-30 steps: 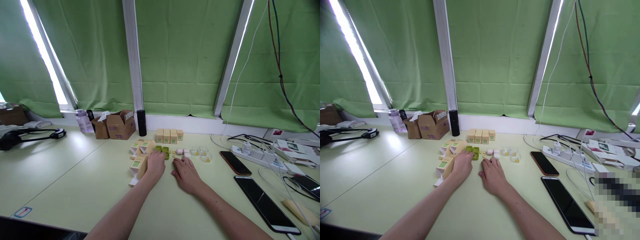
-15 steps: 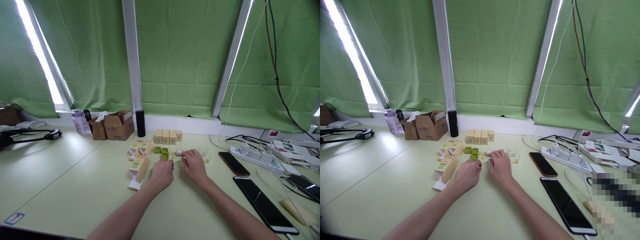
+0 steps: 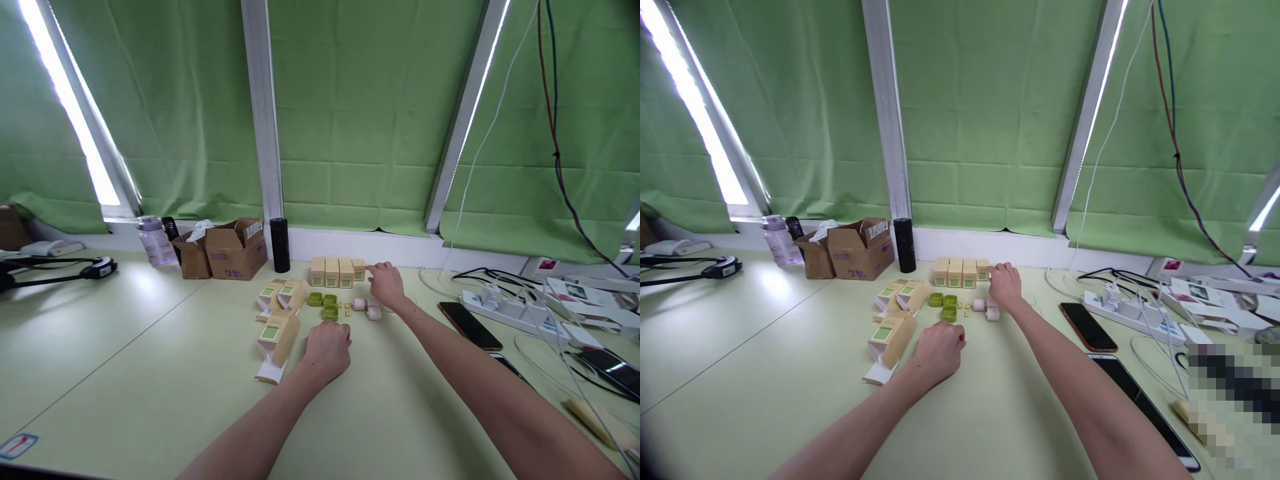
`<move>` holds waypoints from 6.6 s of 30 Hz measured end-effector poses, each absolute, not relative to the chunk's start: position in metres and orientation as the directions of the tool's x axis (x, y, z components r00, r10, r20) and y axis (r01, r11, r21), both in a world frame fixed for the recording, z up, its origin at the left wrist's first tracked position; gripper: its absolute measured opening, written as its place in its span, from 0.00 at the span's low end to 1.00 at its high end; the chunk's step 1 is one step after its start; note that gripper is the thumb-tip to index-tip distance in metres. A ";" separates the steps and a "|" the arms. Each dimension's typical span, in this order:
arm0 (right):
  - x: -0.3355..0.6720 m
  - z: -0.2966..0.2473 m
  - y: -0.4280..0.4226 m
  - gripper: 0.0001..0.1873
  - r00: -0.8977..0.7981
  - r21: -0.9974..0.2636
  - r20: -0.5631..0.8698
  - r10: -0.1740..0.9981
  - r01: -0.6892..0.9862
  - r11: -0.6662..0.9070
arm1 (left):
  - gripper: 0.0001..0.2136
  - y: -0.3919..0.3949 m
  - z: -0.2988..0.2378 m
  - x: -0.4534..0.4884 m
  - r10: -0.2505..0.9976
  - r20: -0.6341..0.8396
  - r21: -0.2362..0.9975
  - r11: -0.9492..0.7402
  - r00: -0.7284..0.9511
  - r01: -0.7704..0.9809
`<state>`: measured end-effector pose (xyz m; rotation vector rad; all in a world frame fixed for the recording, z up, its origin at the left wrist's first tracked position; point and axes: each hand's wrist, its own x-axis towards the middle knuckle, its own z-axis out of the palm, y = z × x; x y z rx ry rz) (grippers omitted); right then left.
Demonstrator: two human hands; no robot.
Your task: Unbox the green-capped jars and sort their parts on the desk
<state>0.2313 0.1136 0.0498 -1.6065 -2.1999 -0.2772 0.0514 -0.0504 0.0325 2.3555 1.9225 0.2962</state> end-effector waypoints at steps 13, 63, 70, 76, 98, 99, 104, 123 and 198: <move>0.208 0.046 0.166 0.40 -0.198 -0.034 0.274 0.941 0.976 0.216 | 0.08 -0.050 0.033 0.049 0.979 0.085 0.186 -0.199 0.186 0.962; 0.262 -0.011 -0.023 0.39 -0.365 -0.799 0.347 0.864 0.367 0.476 | 0.23 -0.025 0.007 0.044 0.956 0.292 0.840 -0.269 0.025 0.471; 0.260 -0.006 -0.026 0.34 -0.344 -0.790 0.405 0.847 0.335 0.514 | 0.20 -0.030 0.012 0.048 0.944 0.323 0.822 -0.313 0.063 0.477; 0.260 -0.006 -0.026 0.29 -0.296 -0.769 0.445 0.845 0.357 0.530 | 0.18 -0.032 0.014 0.048 0.934 0.352 0.802 -0.332 0.056 0.497; 0.259 -0.004 -0.024 0.17 -0.166 -0.845 0.423 0.891 0.282 0.454 | 0.28 -0.028 0.002 0.043 0.942 0.332 0.854 -0.317 0.038 0.413; 0.259 -0.004 -0.024 0.17 -0.169 -0.847 0.423 0.890 0.276 0.455 | 0.29 -0.027 0.000 0.043 0.942 0.331 0.860 -0.324 0.052 0.394; 0.259 -0.007 -0.021 0.16 -0.144 -0.848 0.428 0.892 0.276 0.452 | 0.34 -0.029 -0.004 0.045 0.954 0.275 0.867 -0.299 0.116 0.398; 0.245 -0.020 0.011 0.11 -0.152 -0.956 0.033 0.988 0.284 0.076 | 0.25 -0.032 0.006 0.050 0.959 0.263 0.872 -0.283 0.107 0.400; 0.260 0.016 -0.020 0.15 0.081 -0.567 0.796 0.600 0.448 0.691 | 0.20 -0.050 0.017 0.053 0.683 0.684 0.448 -0.671 0.257 0.591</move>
